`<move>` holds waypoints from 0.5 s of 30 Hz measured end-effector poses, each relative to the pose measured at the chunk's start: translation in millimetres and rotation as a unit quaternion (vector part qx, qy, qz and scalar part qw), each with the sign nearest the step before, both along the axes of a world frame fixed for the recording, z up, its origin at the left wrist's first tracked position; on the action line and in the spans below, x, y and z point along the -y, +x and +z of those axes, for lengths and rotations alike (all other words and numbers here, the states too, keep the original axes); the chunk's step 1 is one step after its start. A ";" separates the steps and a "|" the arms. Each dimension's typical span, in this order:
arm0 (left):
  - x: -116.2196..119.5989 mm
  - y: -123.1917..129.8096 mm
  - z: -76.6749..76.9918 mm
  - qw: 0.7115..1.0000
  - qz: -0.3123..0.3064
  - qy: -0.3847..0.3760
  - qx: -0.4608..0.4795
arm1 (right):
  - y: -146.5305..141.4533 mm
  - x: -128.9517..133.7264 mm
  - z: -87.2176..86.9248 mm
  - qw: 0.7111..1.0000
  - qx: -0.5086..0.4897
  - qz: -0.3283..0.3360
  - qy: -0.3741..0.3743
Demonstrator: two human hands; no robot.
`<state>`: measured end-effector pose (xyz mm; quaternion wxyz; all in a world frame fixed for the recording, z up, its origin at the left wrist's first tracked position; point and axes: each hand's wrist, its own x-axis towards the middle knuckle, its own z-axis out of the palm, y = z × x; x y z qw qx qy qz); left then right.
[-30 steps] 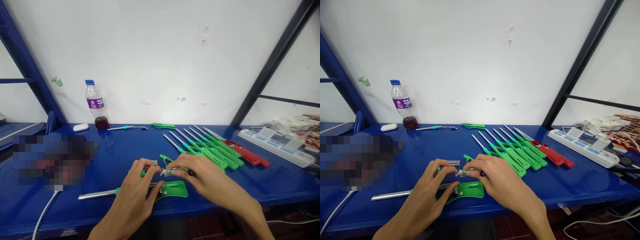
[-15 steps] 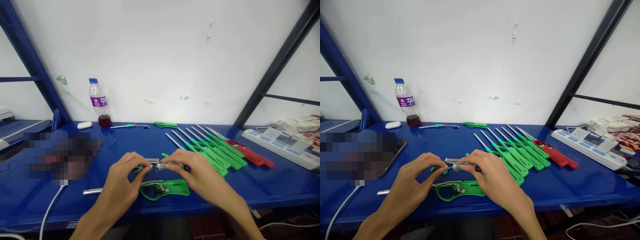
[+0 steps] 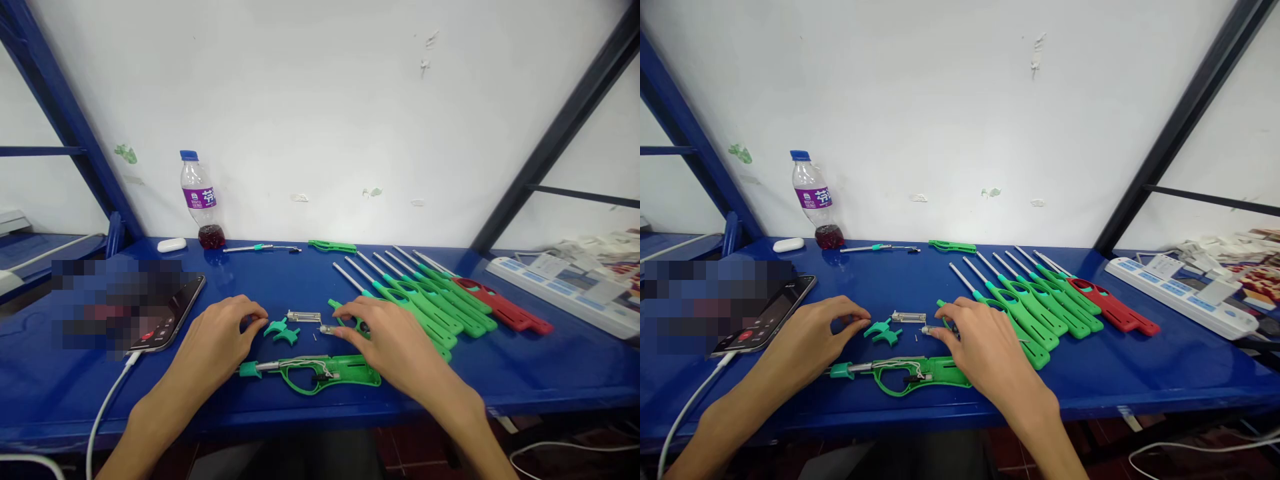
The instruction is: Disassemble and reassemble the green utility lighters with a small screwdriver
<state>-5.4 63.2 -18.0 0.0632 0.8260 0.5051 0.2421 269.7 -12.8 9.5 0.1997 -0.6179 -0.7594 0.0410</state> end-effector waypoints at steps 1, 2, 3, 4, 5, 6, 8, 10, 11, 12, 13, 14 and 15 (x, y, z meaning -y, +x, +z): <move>1.6 0.4 1.5 1.000 -0.002 -0.003 0.001 | 2.9 2.4 2.2 1.000 -0.004 0.000 -0.002; 4.1 0.6 3.3 1.000 -0.003 -0.003 0.004 | 6.1 5.3 4.4 1.000 -0.010 0.005 -0.011; 7.6 0.7 5.1 1.000 -0.005 0.002 0.008 | 9.4 8.6 6.3 0.999 -0.015 0.014 -0.028; 12.0 0.8 6.7 1.000 -0.010 0.010 0.013 | 12.4 11.9 7.9 0.998 -0.018 0.022 -0.053; 17.2 0.9 7.9 0.999 -0.018 0.023 0.018 | 15.0 15.0 9.1 0.996 -0.017 0.029 -0.079; 22.9 1.0 8.6 0.999 -0.030 0.037 0.022 | 16.7 17.7 9.9 0.994 -0.013 0.032 -0.104; 34.0 1.7 8.5 0.996 -0.065 0.057 0.011 | 17.5 20.9 10.8 0.990 0.002 0.027 -0.141; 42.3 2.9 7.1 0.993 -0.108 0.050 -0.025 | 15.3 21.4 11.3 0.987 0.016 0.020 -0.158; 44.6 3.6 6.2 0.990 -0.127 0.037 -0.046 | 13.7 21.0 11.5 0.986 0.021 0.020 -0.164; 45.7 4.2 5.3 0.988 -0.140 0.021 -0.068 | 12.1 20.4 11.7 0.985 0.025 0.019 -0.167; 45.6 4.6 4.6 0.985 -0.148 0.005 -0.086 | 10.7 19.9 11.9 0.985 0.026 0.016 -0.168; 44.6 4.9 4.1 0.983 -0.151 -0.007 -0.099 | 9.7 19.6 12.0 0.985 0.025 0.013 -0.169; 43.0 4.9 3.7 0.982 -0.153 -0.012 -0.107 | 9.0 19.7 12.2 0.985 0.022 0.010 -0.170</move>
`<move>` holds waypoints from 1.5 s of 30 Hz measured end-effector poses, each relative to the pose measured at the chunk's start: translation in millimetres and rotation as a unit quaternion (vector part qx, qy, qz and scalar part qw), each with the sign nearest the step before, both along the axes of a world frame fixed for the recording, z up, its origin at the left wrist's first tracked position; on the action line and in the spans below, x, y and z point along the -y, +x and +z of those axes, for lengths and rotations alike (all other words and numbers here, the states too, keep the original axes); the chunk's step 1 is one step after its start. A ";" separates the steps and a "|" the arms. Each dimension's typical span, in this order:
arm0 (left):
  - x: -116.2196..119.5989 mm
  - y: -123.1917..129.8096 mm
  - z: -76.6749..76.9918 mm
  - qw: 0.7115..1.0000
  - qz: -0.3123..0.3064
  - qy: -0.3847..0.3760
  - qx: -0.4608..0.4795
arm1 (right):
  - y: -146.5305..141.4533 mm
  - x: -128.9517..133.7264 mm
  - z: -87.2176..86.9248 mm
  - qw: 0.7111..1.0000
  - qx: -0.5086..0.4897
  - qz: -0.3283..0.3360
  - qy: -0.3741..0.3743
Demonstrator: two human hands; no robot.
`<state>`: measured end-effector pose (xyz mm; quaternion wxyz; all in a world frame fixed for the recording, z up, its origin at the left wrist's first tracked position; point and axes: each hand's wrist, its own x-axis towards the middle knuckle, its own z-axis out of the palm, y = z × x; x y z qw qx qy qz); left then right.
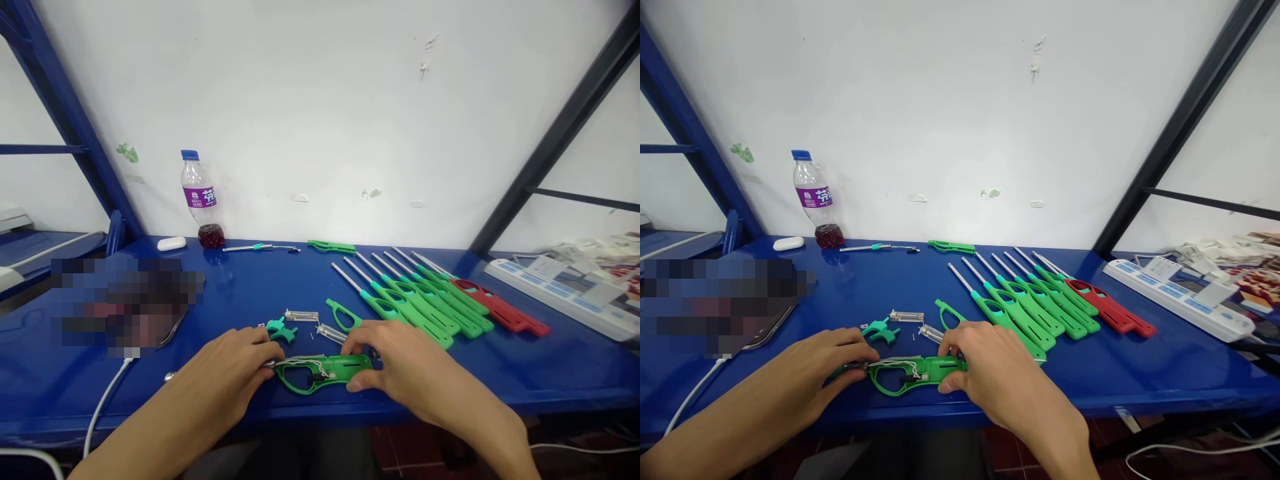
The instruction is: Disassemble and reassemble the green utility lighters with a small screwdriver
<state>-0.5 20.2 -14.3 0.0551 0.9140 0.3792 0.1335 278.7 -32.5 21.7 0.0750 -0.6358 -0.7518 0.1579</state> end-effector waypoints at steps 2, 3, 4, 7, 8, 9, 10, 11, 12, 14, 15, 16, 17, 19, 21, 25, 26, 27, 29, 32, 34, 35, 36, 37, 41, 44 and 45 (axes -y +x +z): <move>-3.8 -0.5 -0.2 1.000 -0.009 0.000 0.004 | -0.3 1.0 0.2 1.000 -0.006 -0.006 0.000; -5.6 -0.9 0.1 1.000 -0.019 -0.003 0.014 | -0.2 1.8 0.2 1.000 -0.009 -0.007 0.000; -7.0 -1.4 0.6 0.999 -0.030 -0.007 0.025 | -0.1 2.6 0.3 1.000 -0.013 -0.009 0.000; -8.0 -2.2 3.3 0.998 -0.051 -0.022 0.041 | -0.1 4.4 0.5 1.000 -0.023 -0.020 0.000; -7.1 -2.4 4.4 0.997 -0.052 -0.024 0.043 | -0.4 4.7 0.5 0.999 -0.025 -0.024 -0.002; -5.6 -2.4 5.5 0.997 -0.049 -0.023 0.046 | -0.8 4.9 0.6 0.999 -0.025 -0.027 -0.003; -3.6 -2.5 6.4 0.997 -0.046 -0.023 0.049 | -1.2 4.9 0.5 0.999 -0.024 -0.029 -0.004; -1.3 -2.5 7.2 0.998 -0.041 -0.024 0.051 | -1.5 4.8 0.3 0.999 -0.024 -0.031 -0.005; 1.3 -2.7 7.9 0.998 -0.037 -0.022 0.056 | -1.7 4.7 -0.1 0.999 -0.024 -0.033 -0.007; 6.0 -3.4 9.8 0.997 -0.032 -0.010 0.066 | -1.9 4.3 -1.2 0.999 -0.029 -0.041 -0.008; 7.6 -4.2 11.6 0.997 -0.031 0.002 0.074 | -2.0 4.2 -1.9 0.998 -0.030 -0.046 -0.005; 8.4 -5.2 14.3 0.996 -0.029 0.015 0.083 | -2.1 4.0 -2.5 0.998 -0.030 -0.048 -0.004; 8.0 -6.3 18.3 0.995 -0.026 0.030 0.094 | -2.3 3.9 -2.8 0.998 -0.028 -0.048 -0.001; 1.9 -8.1 30.4 0.993 -0.011 0.056 0.105 | -3.2 3.7 -2.6 0.999 -0.022 -0.043 0.002; -13.8 -6.9 46.0 0.993 0.010 0.071 0.094 | -4.8 3.7 -0.8 0.999 -0.014 -0.043 -0.004; -77.6 9.8 68.5 0.994 0.035 0.079 0.063 | -8.7 4.8 6.4 0.999 -0.007 -0.052 -0.015; -97.7 16.1 69.4 0.995 0.038 0.077 0.053 | -9.6 5.3 8.4 0.999 -0.006 -0.051 -0.015; -117.8 22.4 68.2 0.995 0.041 0.074 0.042 | -10.3 5.7 10.1 0.999 -0.006 -0.050 -0.015; -154.4 33.3 60.8 0.996 0.049 0.068 0.026 | -11.2 6.2 12.4 0.999 -0.006 -0.049 -0.015; -193.4 41.3 41.7 0.996 0.058 0.061 0.014 | -10.2 5.2 11.5 0.999 -0.011 -0.043 -0.016; -208.5 41.1 27.6 0.997 0.063 0.053 0.008 | -7.7 3.9 8.7 0.999 -0.016 -0.037 -0.016; -213.6 40.1 21.2 0.997 0.065 0.048 0.005 | -5.8 3.4 7.0 0.999 -0.021 -0.033 -0.015; -217.6 38.9 15.4 0.997 0.066 0.044 0.003 | -3.8 3.1 5.3 0.999 -0.026 -0.027 -0.013; -220.8 37.8 10.4 0.997 0.068 0.039 0.001 | -1.5 3.0 3.7 0.999 -0.031 -0.021 -0.011; -228.5 35.7 -0.8 0.997 0.073 0.027 0.006 | 6.6 4.2 1.1 0.999 -0.047 0.000 -0.009; -228.1 35.7 -2.7 0.996 0.077 0.025 0.022 | 11.4 6.0 3.5 0.999 -0.046 0.002 -0.007; -226.7 35.8 -2.7 0.996 0.078 0.024 0.031 | 13.1 6.5 5.0 0.999 -0.046 0.001 -0.005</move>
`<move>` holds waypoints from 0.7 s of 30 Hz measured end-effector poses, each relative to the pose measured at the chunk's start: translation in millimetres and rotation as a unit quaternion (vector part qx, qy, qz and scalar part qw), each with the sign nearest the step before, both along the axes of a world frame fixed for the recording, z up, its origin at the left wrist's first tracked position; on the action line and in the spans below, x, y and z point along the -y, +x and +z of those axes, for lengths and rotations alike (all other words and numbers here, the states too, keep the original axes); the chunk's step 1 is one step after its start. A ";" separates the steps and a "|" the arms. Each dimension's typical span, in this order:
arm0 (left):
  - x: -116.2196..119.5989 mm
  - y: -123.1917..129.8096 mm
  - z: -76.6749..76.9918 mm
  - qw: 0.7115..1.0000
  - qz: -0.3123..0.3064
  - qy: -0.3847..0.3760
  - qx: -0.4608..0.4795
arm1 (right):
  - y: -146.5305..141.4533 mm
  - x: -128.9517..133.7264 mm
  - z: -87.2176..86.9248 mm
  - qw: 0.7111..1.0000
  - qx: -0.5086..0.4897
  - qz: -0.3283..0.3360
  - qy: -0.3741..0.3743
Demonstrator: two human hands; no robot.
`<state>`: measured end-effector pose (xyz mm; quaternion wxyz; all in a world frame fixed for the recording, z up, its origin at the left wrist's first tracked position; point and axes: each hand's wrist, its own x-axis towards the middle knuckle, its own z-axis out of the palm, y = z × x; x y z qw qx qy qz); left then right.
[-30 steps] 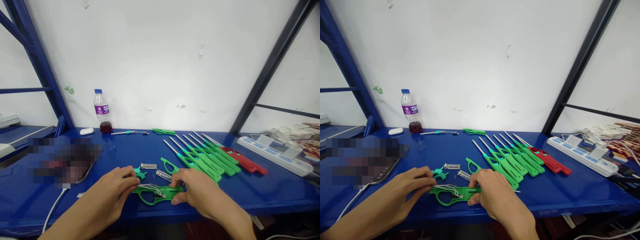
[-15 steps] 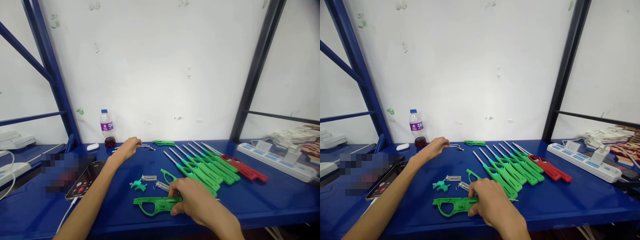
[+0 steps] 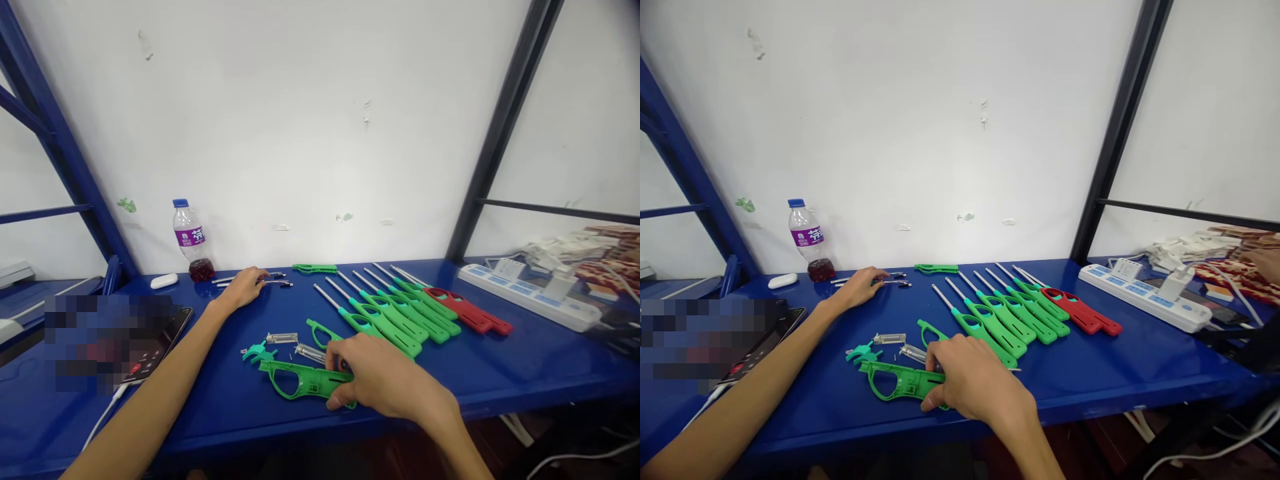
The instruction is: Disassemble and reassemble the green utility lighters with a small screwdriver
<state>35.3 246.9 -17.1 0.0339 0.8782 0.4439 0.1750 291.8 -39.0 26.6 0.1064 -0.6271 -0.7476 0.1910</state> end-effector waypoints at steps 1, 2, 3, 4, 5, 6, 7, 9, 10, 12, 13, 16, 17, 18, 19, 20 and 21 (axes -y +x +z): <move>1.9 0.2 0.1 1.000 0.001 0.000 0.010 | 2.0 0.4 1.6 1.000 -0.001 0.001 0.002; 4.1 0.6 0.2 1.000 0.002 -0.001 0.022 | 4.4 0.5 3.0 1.000 -0.001 0.004 0.003; 6.5 1.3 0.4 0.999 0.002 -0.002 0.037 | 7.1 0.3 4.2 1.000 -0.006 0.007 0.006; 8.8 2.3 0.8 0.999 0.002 -0.005 0.052 | 10.0 -0.3 5.0 1.000 -0.017 0.008 0.014; 11.0 3.9 1.4 0.997 0.002 -0.010 0.070 | 12.9 -1.4 5.1 0.999 -0.035 0.007 0.026; 13.0 6.0 2.5 0.996 0.000 -0.016 0.090 | 15.7 -3.1 4.5 0.997 -0.059 -0.002 0.044; 14.8 8.7 3.9 0.993 -0.003 -0.024 0.112 | 18.0 -5.6 3.2 0.994 -0.085 -0.022 0.069; 17.9 16.0 8.6 0.985 -0.012 -0.046 0.164 | 21.1 -13.8 -0.4 0.980 -0.128 -0.085 0.124; 19.6 20.3 11.8 0.979 -0.018 -0.062 0.192 | 21.7 -19.8 -2.1 0.973 -0.137 -0.118 0.145; 23.8 29.3 19.0 0.963 -0.036 -0.106 0.244 | 20.9 -36.3 -3.2 0.963 -0.138 -0.161 0.168; 26.6 33.5 22.6 0.953 -0.050 -0.135 0.265 | 19.8 -46.4 -2.3 0.962 -0.136 -0.165 0.168; 36.2 42.4 29.8 0.920 -0.098 -0.232 0.300 | 14.7 -79.3 5.2 0.965 -0.133 -0.153 0.168; 38.8 43.7 30.5 0.909 -0.109 -0.259 0.307 | 12.9 -88.7 7.6 0.966 -0.134 -0.148 0.164; 40.6 44.2 30.3 0.900 -0.114 -0.281 0.314 | 11.5 -96.2 9.1 0.968 -0.134 -0.139 0.159; 41.2 44.1 29.2 0.892 -0.114 -0.298 0.321 | 10.5 -101.4 9.3 0.970 -0.133 -0.129 0.155; 40.6 43.4 27.7 0.885 -0.109 -0.311 0.329 | 10.1 -104.0 7.7 0.972 -0.130 -0.120 0.152; 38.7 42.4 25.7 0.880 -0.100 -0.321 0.336 | 10.3 -104.0 4.4 0.974 -0.125 -0.114 0.150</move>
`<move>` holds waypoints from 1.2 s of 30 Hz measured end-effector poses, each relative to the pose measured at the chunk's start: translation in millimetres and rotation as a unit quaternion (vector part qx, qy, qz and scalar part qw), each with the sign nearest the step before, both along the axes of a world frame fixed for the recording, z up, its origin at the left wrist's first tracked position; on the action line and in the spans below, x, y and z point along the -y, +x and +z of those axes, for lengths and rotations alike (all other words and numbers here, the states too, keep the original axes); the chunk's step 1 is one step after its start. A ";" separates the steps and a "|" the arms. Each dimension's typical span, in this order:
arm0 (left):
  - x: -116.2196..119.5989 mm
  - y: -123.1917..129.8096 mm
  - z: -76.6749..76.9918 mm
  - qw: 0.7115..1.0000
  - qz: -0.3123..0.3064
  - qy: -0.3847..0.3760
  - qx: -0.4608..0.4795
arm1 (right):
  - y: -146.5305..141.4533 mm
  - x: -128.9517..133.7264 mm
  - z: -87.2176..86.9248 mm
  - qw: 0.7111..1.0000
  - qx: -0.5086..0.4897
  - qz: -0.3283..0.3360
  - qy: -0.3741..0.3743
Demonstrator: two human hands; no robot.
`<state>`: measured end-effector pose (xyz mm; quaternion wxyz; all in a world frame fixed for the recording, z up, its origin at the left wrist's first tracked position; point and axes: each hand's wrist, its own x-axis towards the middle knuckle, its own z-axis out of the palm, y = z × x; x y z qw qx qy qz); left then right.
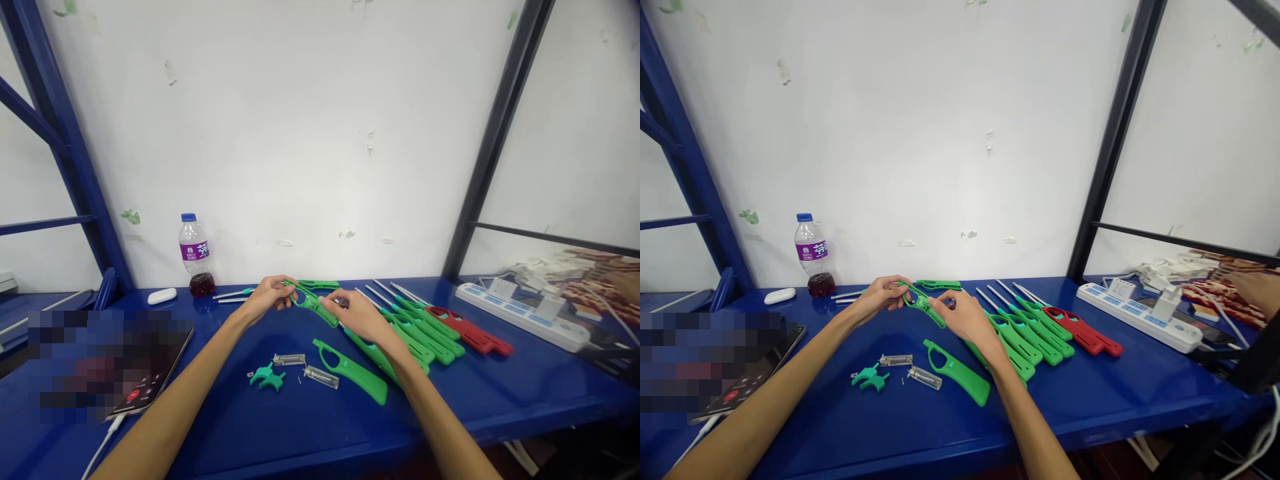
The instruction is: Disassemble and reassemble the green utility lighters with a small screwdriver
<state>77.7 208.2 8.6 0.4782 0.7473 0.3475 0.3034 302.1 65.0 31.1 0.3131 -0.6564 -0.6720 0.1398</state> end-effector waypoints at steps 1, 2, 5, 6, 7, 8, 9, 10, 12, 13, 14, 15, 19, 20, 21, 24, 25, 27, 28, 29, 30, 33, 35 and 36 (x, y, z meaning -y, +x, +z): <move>-2.8 -1.1 -2.2 1.000 0.008 -0.013 0.002 | 0.6 2.2 -4.9 1.000 0.009 0.000 -0.002; -6.1 -2.1 -4.6 0.999 0.018 -0.026 0.002 | 1.3 6.2 -11.0 1.000 0.021 -0.007 -0.004; -15.1 -2.4 -11.7 0.997 0.041 -0.067 -0.015 | 0.5 22.7 -32.0 0.995 0.076 -0.057 -0.015; -16.7 -1.5 -13.9 0.995 0.045 -0.081 -0.025 | -1.2 27.8 -38.2 0.992 0.098 -0.078 -0.016; -17.3 -0.2 -16.1 0.994 0.046 -0.094 -0.037 | -3.6 32.1 -43.5 0.988 0.119 -0.098 -0.015; -17.0 1.2 -18.0 0.992 0.046 -0.105 -0.048 | -6.1 35.4 -47.5 0.983 0.140 -0.114 -0.014; -16.0 2.8 -19.7 0.991 0.046 -0.113 -0.059 | -8.4 37.7 -50.4 0.979 0.157 -0.126 -0.011; -14.4 4.4 -21.1 0.990 0.047 -0.118 -0.070 | -9.9 39.0 -52.2 0.976 0.172 -0.134 -0.008; -10.5 7.1 -23.0 0.988 0.052 -0.116 -0.089 | -9.4 39.2 -53.3 0.972 0.191 -0.139 0.002; -8.4 8.3 -23.6 0.987 0.055 -0.111 -0.100 | -6.9 38.4 -52.9 0.971 0.195 -0.138 0.008; -6.5 9.5 -23.9 0.986 0.060 -0.104 -0.113 | -3.1 37.2 -52.2 0.971 0.197 -0.135 0.014; -4.7 10.7 -24.1 0.985 0.065 -0.095 -0.127 | 1.8 35.8 -51.2 0.971 0.199 -0.133 0.019; 1.6 17.3 -24.4 0.977 0.089 -0.053 -0.184 | 23.4 34.6 -45.4 0.970 0.204 -0.125 0.033; 3.1 19.5 -24.5 0.975 0.096 -0.043 -0.195 | 27.0 37.2 -43.9 0.970 0.207 -0.120 0.035; 4.6 21.6 -24.5 0.974 0.101 -0.032 -0.203 | 29.2 41.6 -42.8 0.971 0.210 -0.110 0.037; 8.9 26.5 -24.4 0.971 0.111 -0.001 -0.213 | 26.4 64.3 -44.4 0.973 0.217 -0.062 0.042; 9.9 27.3 -24.2 0.971 0.111 0.007 -0.213 | 23.0 73.8 -47.2 0.974 0.218 -0.047 0.043; 11.2 27.6 -23.5 0.971 0.106 0.018 -0.215 | 15.2 91.8 -56.0 0.972 0.229 -0.035 0.040; 11.5 27.3 -23.1 0.971 0.102 0.021 -0.216 | 11.7 99.1 -61.2 0.969 0.242 -0.038 0.036; 11.6 26.7 -22.6 0.971 0.096 0.025 -0.218 | 9.0 104.7 -66.6 0.964 0.262 -0.044 0.030; 11.5 26.0 -22.3 0.971 0.092 0.028 -0.218 | 7.4 108.4 -71.5 0.958 0.280 -0.050 0.026; 11.4 23.9 -22.0 0.972 0.081 0.041 -0.216 | 10.1 111.5 -81.2 0.947 0.314 -0.069 0.017; 11.8 23.1 -22.6 0.973 0.076 0.050 -0.211 | 17.4 109.9 -81.6 0.943 0.321 -0.085 0.014; 12.2 23.1 -23.0 0.974 0.074 0.054 -0.207 | 21.9 108.6 -79.8 0.942 0.322 -0.093 0.015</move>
